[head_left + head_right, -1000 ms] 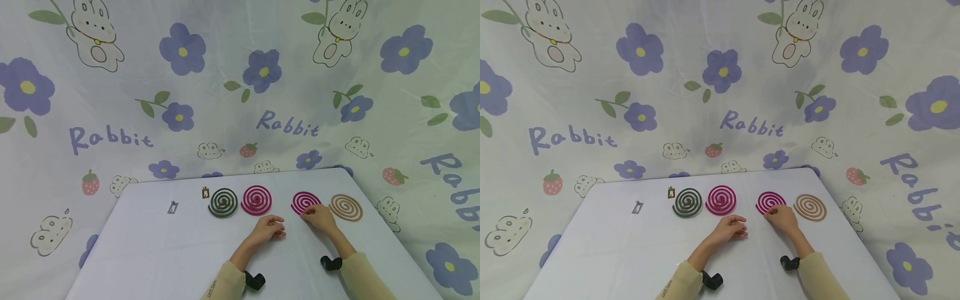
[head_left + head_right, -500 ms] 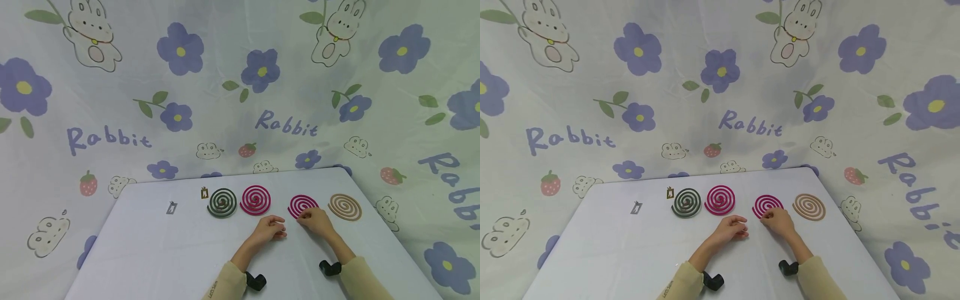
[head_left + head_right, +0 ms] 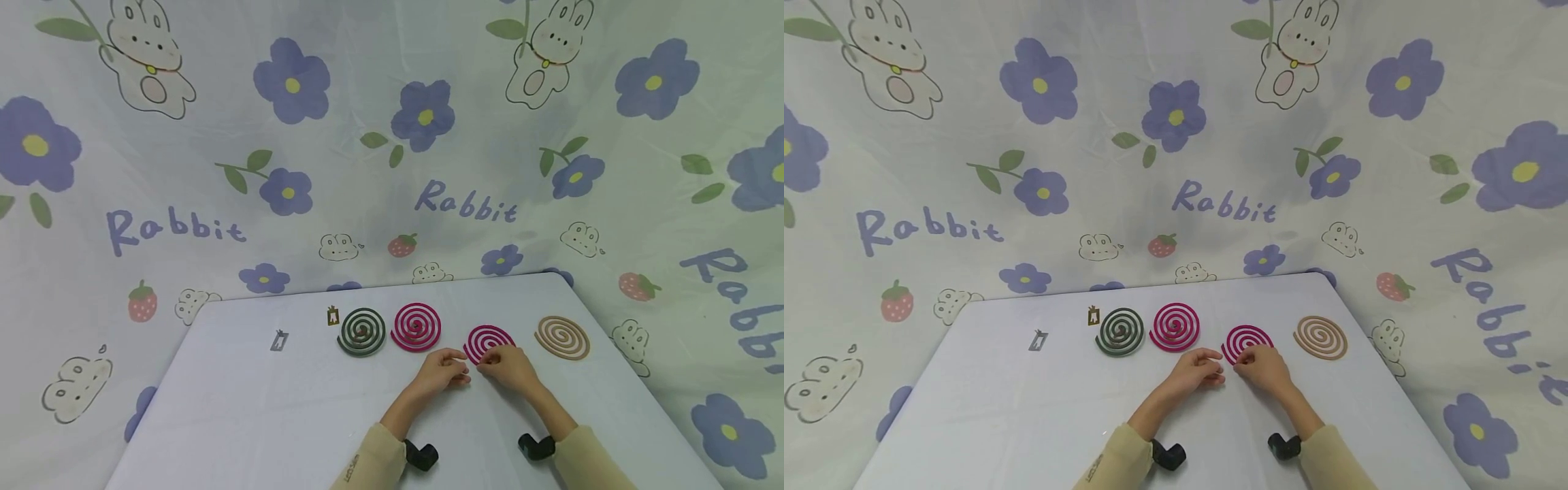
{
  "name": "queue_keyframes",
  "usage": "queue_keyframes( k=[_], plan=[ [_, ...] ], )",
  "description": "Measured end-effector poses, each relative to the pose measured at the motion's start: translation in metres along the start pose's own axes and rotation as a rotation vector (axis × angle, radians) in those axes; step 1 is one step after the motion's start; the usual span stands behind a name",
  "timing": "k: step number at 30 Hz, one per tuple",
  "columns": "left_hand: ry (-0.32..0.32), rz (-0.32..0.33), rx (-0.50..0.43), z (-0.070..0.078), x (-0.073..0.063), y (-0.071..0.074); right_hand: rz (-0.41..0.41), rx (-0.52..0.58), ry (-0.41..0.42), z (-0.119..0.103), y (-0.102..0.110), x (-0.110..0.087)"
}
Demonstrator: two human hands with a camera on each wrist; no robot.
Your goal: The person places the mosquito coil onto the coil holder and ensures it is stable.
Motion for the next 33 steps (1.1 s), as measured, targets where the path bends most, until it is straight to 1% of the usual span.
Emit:
queue_keyframes(
  k=[7,8,10,12,15,17,20,23,26,29,33],
  plan=[
    [0.020,-0.016,0.006,0.000,0.004,-0.005,0.001,-0.005,-0.008,-0.001,0.000,-0.005],
    [0.015,-0.017,0.015,0.001,0.005,-0.005,0.005,0.001,-0.014,0.000,0.002,-0.005],
    [-0.013,-0.018,0.070,0.004,0.008,-0.004,0.020,0.016,-0.022,0.000,0.008,-0.005],
    [-0.041,-0.016,0.134,0.008,0.011,-0.002,0.051,0.030,-0.024,0.002,0.016,-0.002],
    [-0.084,-0.019,0.258,0.014,0.015,0.001,0.099,0.030,-0.041,0.007,0.028,0.002],
    [-0.093,-0.026,0.313,0.016,0.019,0.003,0.119,0.010,-0.053,0.013,0.032,0.007],
    [-0.100,-0.036,0.383,0.017,0.025,0.006,0.121,-0.008,-0.098,0.025,0.035,0.011],
    [-0.111,-0.046,0.419,0.020,0.032,0.007,0.118,-0.013,-0.159,0.036,0.036,0.013],
    [-0.119,-0.060,0.439,0.023,0.039,0.004,0.128,-0.019,-0.212,0.044,0.038,0.012],
    [-0.124,-0.065,0.468,0.024,0.045,0.001,0.130,-0.026,-0.240,0.048,0.039,0.010],
    [-0.095,-0.065,0.516,0.020,0.050,0.000,0.110,-0.007,-0.257,0.051,0.037,0.006]
  ],
)
Point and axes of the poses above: each hand's wrist, its own x-axis towards the middle knuckle, its own y-axis out of the back of the hand, z = x × y, the point moved 10 cm from there along x, towards the middle knuckle, and after that the axes turned 9 degrees about -y, right-handed, at the moved point
